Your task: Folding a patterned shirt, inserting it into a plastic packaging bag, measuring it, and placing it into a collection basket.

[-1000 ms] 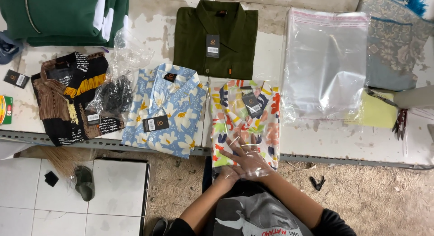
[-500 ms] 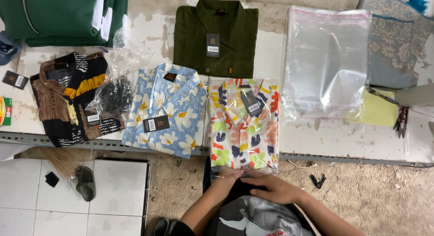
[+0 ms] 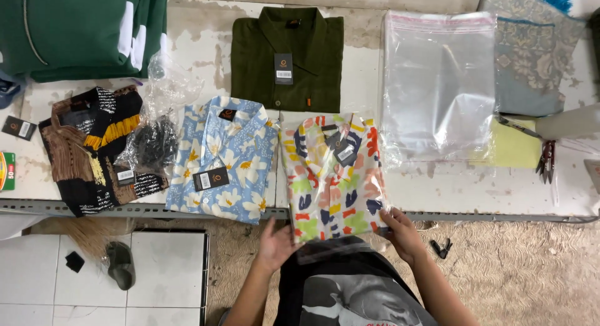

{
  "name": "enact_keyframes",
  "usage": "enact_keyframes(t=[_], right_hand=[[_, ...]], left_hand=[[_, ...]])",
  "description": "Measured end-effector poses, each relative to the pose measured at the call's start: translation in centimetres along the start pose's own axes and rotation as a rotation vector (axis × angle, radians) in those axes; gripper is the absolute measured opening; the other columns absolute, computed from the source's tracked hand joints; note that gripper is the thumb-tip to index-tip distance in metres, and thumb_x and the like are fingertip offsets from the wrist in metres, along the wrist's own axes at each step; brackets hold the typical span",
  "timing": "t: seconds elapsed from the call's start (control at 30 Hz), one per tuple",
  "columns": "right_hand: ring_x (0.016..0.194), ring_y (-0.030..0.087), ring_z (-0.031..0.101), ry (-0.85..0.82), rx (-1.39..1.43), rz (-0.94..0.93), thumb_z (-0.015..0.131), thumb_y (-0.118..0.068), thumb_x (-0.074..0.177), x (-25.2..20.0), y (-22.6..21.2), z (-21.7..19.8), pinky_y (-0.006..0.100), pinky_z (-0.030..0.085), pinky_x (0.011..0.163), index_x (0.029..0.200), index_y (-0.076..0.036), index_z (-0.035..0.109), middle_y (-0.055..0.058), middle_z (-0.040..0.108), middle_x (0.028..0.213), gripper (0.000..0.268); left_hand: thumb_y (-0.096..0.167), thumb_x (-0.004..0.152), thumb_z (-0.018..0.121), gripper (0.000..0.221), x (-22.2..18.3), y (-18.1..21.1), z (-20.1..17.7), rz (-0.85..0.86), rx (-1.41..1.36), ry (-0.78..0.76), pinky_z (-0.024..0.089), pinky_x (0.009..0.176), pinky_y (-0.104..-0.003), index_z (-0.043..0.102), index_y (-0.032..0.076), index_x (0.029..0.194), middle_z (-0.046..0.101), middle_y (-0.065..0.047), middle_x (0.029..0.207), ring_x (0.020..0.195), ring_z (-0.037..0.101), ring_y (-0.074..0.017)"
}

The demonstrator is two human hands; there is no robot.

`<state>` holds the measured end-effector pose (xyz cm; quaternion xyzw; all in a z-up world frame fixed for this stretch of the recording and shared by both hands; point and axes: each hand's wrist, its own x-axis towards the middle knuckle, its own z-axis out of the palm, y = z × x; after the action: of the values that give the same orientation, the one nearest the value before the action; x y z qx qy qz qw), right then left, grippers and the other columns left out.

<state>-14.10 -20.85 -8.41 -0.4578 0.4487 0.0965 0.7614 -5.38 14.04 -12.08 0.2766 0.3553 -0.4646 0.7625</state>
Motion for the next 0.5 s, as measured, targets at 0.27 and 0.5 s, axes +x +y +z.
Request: enact_keyframes(t=[0.27,0.5], right_hand=[[0.06,0.014,0.045,-0.006,-0.412,-0.223,0.064,-0.027,0.101,3.2,3.4,-4.8,0.032,0.049,0.068,0.07,-0.012,0.054,-0.001,0.046,0.064,0.035],[0.082,0.027,0.066,-0.059,-0.248,-0.132,0.062,-0.017,0.098,3.1,3.9,-5.7,0.039,0.057,0.083,0.095,0.002,0.064,0.015,0.068,0.09,0.02]], left_hand=[[0.043,0.084,0.069,0.077,0.5,-2.2,2.4,0.025,0.832,0.267,0.046,0.113,-0.038,0.044,0.015,0.151,0.063,-0.008,0.143,0.131,0.062,-0.023],[0.012,0.092,0.072,0.02,3.9,-5.1,-2.9,0.229,0.385,0.169,0.058,0.091,-0.034,0.065,0.005,0.109,0.073,-0.011,0.112,0.104,0.071,-0.0244]])
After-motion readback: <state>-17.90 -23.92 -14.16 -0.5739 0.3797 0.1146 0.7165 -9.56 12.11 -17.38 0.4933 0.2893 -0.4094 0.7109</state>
